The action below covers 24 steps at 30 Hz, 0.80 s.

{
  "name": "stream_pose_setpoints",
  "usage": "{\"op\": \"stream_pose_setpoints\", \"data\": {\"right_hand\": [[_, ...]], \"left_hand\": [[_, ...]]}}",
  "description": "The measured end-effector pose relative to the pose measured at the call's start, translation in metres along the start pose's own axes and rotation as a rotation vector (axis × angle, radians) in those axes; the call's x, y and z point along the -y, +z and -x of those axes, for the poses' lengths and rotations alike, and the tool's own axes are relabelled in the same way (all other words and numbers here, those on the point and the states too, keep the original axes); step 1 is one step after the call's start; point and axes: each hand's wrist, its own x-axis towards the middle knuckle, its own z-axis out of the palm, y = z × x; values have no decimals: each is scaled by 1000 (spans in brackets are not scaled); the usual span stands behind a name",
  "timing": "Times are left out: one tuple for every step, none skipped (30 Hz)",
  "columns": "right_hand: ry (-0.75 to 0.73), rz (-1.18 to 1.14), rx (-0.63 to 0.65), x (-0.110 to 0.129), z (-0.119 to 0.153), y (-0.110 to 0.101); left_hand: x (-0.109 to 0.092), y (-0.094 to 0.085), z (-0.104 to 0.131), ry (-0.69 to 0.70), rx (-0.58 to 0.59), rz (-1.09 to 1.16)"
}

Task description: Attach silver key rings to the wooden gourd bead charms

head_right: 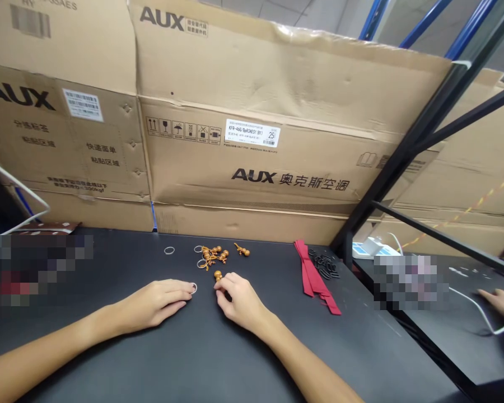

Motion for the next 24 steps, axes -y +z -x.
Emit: {"op": "stream_pose_setpoints", "data": {"right_hand": [[-31,-31,25,4,1,0],[-49,-61,46,8,1,-1],[-58,-82,49,11,1,-1],[-63,-86,38,13,0,-2],[-65,-79,23,14,0,-2],[-70,-58,10,15,0,-3],[-79,-30,6,14,-1,-4],[-91,0,15,13,-2,-4],[-105,27,35,12,-2,-4],[-118,46,59,10,-3,-4],[-130,57,84,9,-3,-4],[-139,60,105,8,-3,-4],[-146,58,120,7,-4,-3],[-148,54,128,7,-4,-2],[-148,50,130,6,-5,-1],[-147,50,129,6,-5,0],[-145,53,125,5,-5,1],[-144,58,124,5,-6,1],[-143,65,125,5,-6,1],[-141,71,127,6,-6,1],[-138,76,131,6,-6,1],[-134,79,134,6,-6,1],[-128,79,136,7,-7,1],[-122,76,138,7,-6,1]], "left_hand": [[0,-1,0,9,10,20],[0,-2,0,17,17,42],[0,-3,0,20,20,63],[-1,-4,0,21,17,81],[-1,-5,0,19,10,91],[-2,-6,-1,11,-1,95],[-3,-7,-1,-2,-14,94],[-4,-7,-1,-18,-28,90],[-4,-7,-1,-33,-39,88],[-4,-6,-2,-50,-45,87],[-4,-6,-2,-67,-48,88],[-3,-5,-2,-78,-47,93],[-2,-4,-1,-84,-43,98],[-1,-3,-2,-89,-38,103],[-1,-3,-2,-94,-34,107],[-1,-3,-2,-98,-30,111],[-1,-4,-2,-100,-26,114],[-1,-4,-3,-104,-21,117],[-2,-5,-3,-108,-17,120],[-2,-5,-3,-114,-11,124],[-3,-6,-4,-119,-7,130],[-4,-6,-4,-127,-3,136],[-4,-6,-4,-134,-1,143],[-5,-6,-5,-140,0,150]]}}
